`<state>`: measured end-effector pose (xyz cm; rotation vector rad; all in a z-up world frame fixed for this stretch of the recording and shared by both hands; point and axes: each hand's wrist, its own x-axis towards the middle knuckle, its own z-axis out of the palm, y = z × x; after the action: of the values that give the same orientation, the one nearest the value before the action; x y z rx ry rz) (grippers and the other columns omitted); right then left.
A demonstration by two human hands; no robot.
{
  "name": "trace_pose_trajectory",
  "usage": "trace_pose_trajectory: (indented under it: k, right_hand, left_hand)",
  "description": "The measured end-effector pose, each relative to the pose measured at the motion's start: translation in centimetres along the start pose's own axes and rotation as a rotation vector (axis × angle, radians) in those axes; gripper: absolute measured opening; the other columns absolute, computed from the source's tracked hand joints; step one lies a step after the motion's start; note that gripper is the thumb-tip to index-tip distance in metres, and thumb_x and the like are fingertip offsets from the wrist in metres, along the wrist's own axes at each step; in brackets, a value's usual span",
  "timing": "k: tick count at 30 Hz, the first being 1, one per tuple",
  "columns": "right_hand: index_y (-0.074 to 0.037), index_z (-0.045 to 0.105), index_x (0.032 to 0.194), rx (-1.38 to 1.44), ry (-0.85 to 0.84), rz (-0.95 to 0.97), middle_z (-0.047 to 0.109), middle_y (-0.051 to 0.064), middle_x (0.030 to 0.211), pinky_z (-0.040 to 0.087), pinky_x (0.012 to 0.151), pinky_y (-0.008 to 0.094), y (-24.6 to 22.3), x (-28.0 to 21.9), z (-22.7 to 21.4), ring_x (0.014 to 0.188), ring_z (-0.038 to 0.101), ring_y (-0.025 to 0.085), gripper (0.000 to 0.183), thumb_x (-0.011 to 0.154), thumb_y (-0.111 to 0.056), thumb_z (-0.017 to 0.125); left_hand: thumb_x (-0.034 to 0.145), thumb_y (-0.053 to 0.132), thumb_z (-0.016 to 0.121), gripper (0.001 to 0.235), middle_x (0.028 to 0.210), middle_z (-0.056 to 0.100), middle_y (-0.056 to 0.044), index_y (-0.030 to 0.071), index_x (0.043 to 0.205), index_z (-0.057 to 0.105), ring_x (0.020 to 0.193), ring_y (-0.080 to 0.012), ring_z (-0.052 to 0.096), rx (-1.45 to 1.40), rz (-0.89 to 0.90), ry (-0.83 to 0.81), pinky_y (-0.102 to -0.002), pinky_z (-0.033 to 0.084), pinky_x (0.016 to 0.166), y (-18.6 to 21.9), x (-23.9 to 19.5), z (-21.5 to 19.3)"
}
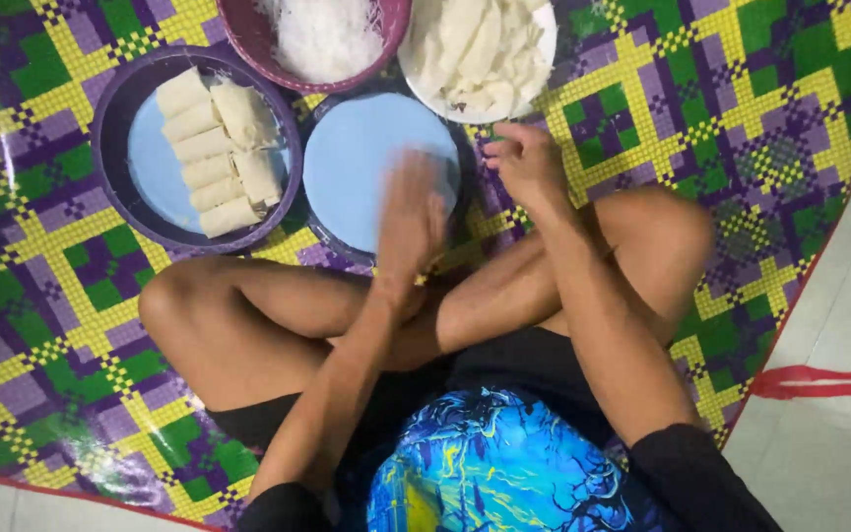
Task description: A person is manually filling and rolling spring rolls while sitting on a mat on the floor.
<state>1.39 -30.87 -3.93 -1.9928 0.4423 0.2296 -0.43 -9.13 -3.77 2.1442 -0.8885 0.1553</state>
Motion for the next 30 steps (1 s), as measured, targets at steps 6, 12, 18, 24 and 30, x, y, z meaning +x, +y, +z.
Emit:
trace_pose_trajectory:
  k: [6,12,18,24,30]
  right_hand:
    - [-0.017,0.073,0.122,-0.006,0.049,0.046,0.078,0.011,0.103,0.062,0.067,0.025,-0.7,0.4,1.6,0.079,0.078,0.016,0.035,0.093,-0.008,0.056]
    - [-0.006,0.073,0.118,0.07,0.182,0.013,0.078,0.016,0.094,0.062,0.065,0.029,-1.4,0.1,-0.2,0.074,0.078,0.02,0.029,0.097,-0.006,0.054]
    - [-0.004,0.073,0.115,0.078,0.206,0.018,0.077,0.015,0.087,0.061,0.06,0.025,-2.5,-0.3,0.2,0.071,0.077,0.018,0.027,0.096,-0.002,0.054]
    - [0.0,0.069,0.12,0.173,0.251,0.059,0.076,0.022,0.095,0.063,0.062,0.027,-2.4,0.5,0.0,0.076,0.078,0.022,0.031,0.1,-0.004,0.046]
    - [0.002,0.068,0.119,0.108,0.156,-0.053,0.076,0.019,0.086,0.063,0.058,0.026,-2.0,1.0,1.5,0.069,0.077,0.02,0.03,0.097,-0.002,0.05]
  left_hand:
    - [0.102,0.059,0.047,0.086,0.162,0.022,-0.036,-0.008,0.155,0.037,0.15,-0.0558,0.016,0.852,-0.775,-0.017,-0.062,0.025,0.122,-3.7,1.8,2.9]
    - [0.104,0.036,0.043,0.057,0.153,0.047,-0.029,-0.004,0.141,0.057,0.145,-0.0455,0.039,0.035,-0.115,-0.122,-0.052,0.031,0.124,-1.9,1.9,1.2]
    - [0.101,0.058,0.049,0.086,0.156,0.037,-0.036,-0.011,0.151,0.042,0.149,-0.0511,0.026,0.764,-0.44,-0.026,-0.058,0.014,0.125,-4.0,3.3,2.9]
    - [0.102,0.023,0.039,0.051,0.148,0.055,-0.022,-0.002,0.143,0.057,0.143,-0.0359,0.047,-0.017,0.21,-0.1,-0.044,0.031,0.128,-3.9,0.1,-0.4]
    - [0.104,0.038,0.042,0.055,0.162,0.025,-0.034,0.0,0.142,0.052,0.152,-0.0527,0.02,0.482,-0.086,-0.034,-0.063,0.019,0.126,-3.8,-3.2,3.6]
